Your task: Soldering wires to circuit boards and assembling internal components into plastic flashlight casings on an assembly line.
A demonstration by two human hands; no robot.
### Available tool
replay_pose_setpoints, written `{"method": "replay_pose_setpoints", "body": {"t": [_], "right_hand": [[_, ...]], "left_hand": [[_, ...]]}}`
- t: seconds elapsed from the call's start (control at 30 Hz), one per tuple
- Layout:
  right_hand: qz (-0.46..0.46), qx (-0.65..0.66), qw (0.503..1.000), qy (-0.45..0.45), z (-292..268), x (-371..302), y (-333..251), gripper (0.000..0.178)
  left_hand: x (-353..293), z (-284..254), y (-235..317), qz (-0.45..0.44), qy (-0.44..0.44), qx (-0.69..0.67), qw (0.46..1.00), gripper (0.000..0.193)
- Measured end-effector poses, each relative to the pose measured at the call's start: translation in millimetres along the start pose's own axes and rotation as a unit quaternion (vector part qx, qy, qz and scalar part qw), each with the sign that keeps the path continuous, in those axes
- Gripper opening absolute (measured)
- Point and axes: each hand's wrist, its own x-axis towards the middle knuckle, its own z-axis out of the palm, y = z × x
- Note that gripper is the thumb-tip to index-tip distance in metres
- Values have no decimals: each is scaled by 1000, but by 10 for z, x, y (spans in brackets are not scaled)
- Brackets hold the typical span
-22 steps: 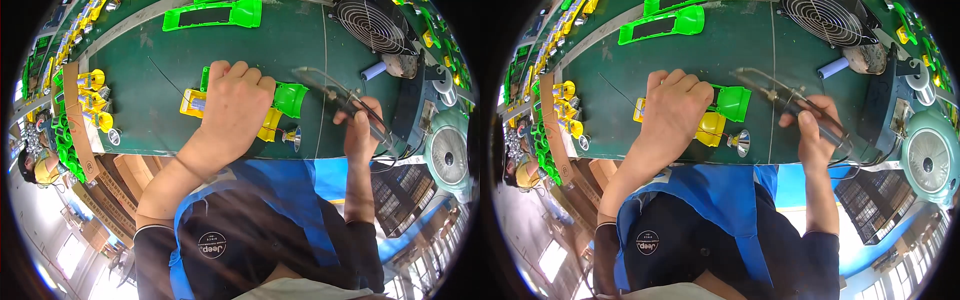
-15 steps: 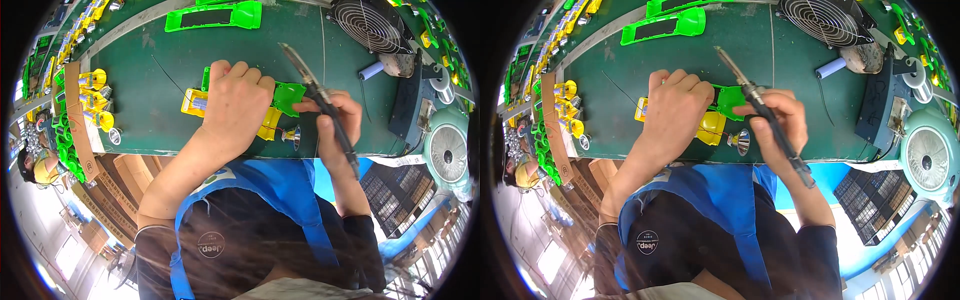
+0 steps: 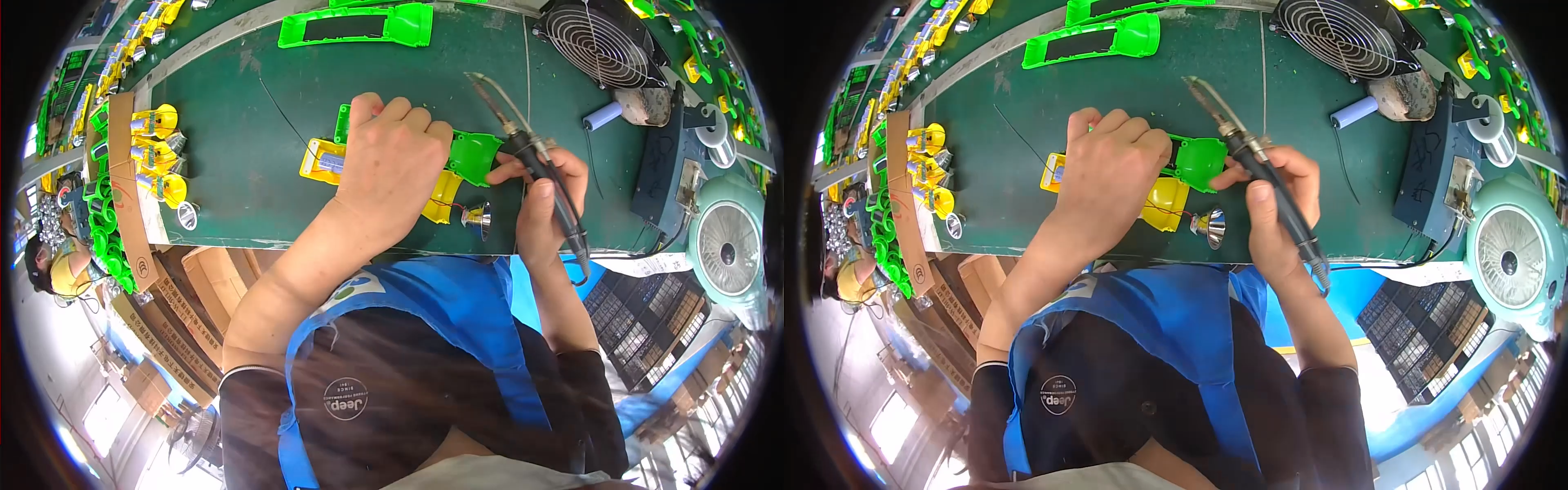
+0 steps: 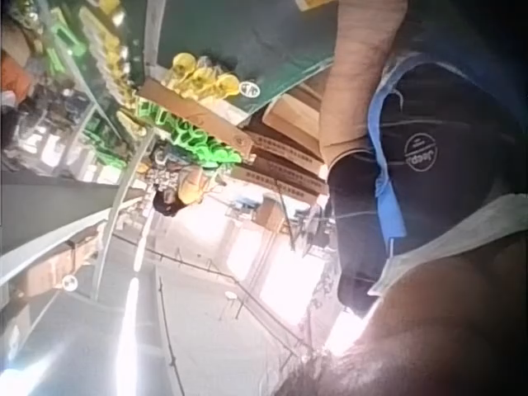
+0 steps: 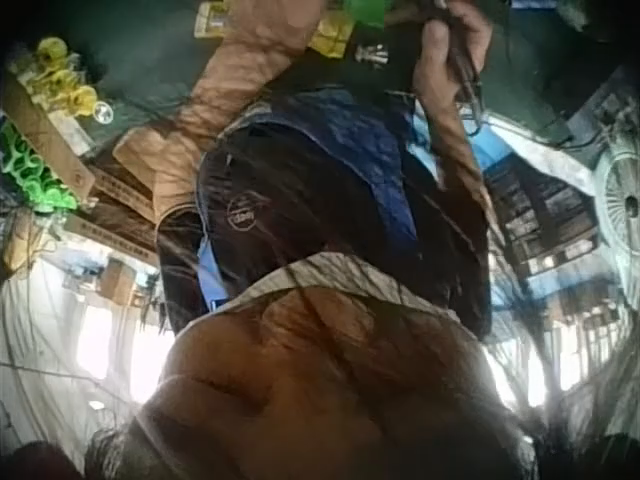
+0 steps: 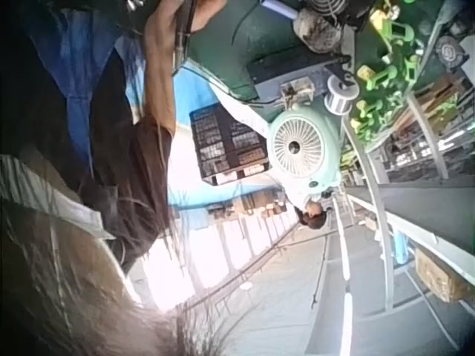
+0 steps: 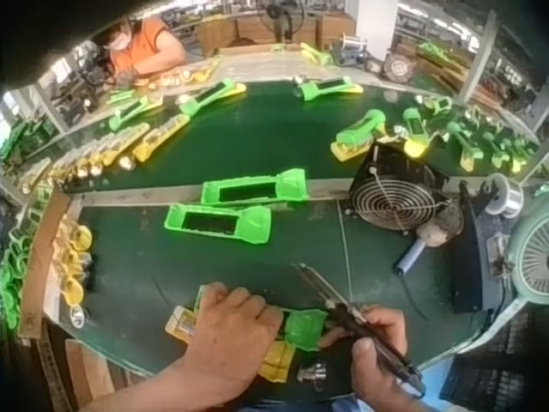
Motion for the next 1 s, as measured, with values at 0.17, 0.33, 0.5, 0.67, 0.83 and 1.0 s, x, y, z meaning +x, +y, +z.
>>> {"method": "replay_pose_setpoints", "body": {"t": [0.17, 0.33, 0.5, 0.67, 0.83, 1.0], "right_hand": [[32, -16, 999, 38, -59, -25, -27, 41], [5, -13, 999, 41, -41, 7, 0, 29], [7, -11, 995, 95, -66, 3, 21, 25], [25, 22, 998, 54, -38, 57, -21, 31], [85, 68, 994, 24, -177, -112, -206, 33], [143, 65, 987, -21, -212, 23, -253, 27]], "left_hand": [[-62, 5, -16, 9, 30, -9, 999, 6], [-138, -38, -139, 47, 54, -62, 996, 6], [-835, -579, -566, -90, 56, -78, 991, 4], [-817, -508, -798, -86, 127, -201, 967, 30], [-634, -404, -710, 67, 42, -237, 968, 22], [-650, -315, -666, 89, 41, -231, 968, 17]]}}
